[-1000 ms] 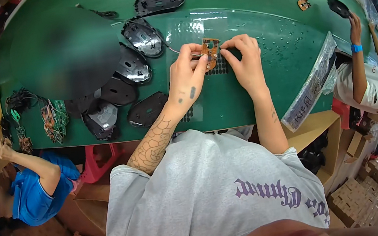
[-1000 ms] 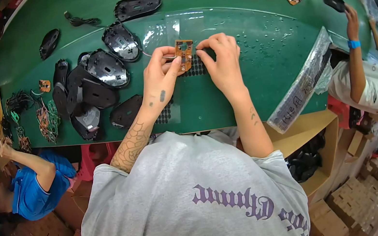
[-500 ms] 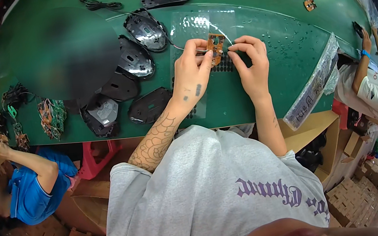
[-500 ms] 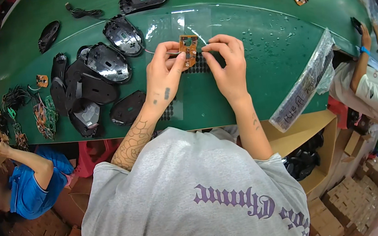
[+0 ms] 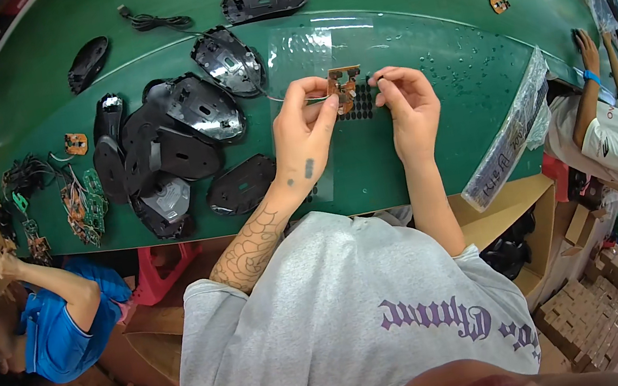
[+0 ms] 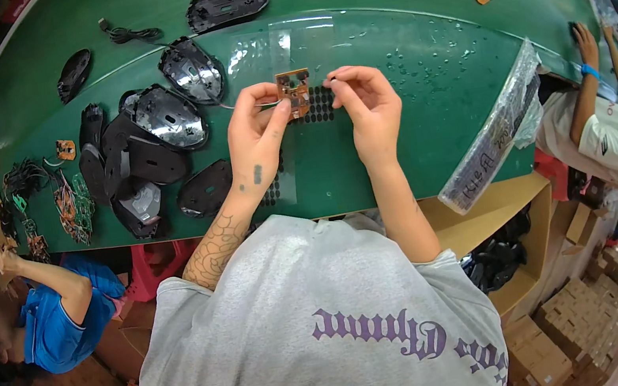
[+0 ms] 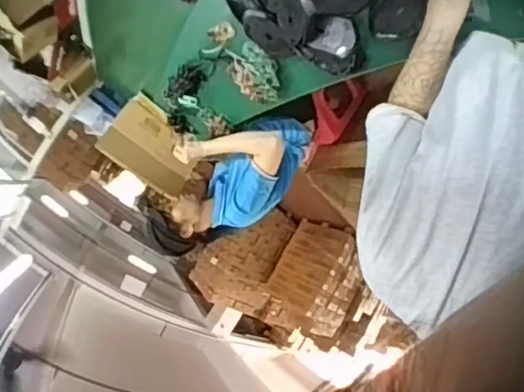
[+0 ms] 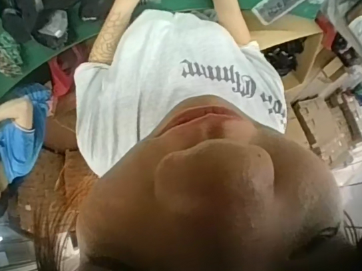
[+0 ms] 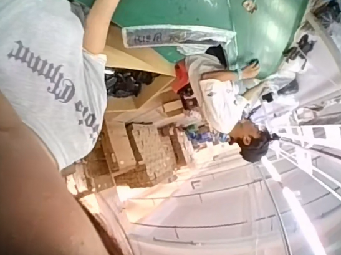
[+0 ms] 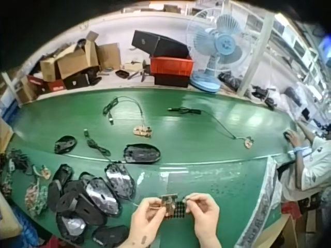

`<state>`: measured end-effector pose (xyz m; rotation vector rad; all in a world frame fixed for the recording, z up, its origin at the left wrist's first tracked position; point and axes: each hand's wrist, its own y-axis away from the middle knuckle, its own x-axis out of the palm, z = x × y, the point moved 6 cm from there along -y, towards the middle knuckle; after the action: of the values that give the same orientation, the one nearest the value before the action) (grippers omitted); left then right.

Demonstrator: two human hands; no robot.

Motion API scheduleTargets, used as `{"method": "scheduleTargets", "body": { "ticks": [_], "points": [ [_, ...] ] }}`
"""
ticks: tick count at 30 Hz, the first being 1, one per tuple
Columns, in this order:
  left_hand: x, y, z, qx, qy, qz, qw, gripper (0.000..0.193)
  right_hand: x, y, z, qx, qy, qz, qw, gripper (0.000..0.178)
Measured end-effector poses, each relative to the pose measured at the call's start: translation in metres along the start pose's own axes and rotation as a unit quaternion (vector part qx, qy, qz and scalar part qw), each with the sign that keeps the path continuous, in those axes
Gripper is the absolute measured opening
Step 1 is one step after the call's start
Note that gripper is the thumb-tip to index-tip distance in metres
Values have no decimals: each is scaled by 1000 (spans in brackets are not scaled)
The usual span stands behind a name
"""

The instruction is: Assembling computer mice by placing circuit boards into bottom shells and organizing components.

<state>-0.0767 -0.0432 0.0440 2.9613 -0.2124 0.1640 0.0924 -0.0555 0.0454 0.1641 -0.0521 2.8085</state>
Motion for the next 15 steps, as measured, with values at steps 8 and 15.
{"method": "scheduleTargets", "body": {
  "ticks": [8, 15],
  "points": [
    [2, 6, 6, 4, 112, -26, 993, 26, 11, 6, -1, 46, -59, -10, 997, 14],
    [3, 6, 4, 4, 91, -24, 996, 27, 7, 3, -5, 29, -19, -1, 999, 12]
  ]
}}
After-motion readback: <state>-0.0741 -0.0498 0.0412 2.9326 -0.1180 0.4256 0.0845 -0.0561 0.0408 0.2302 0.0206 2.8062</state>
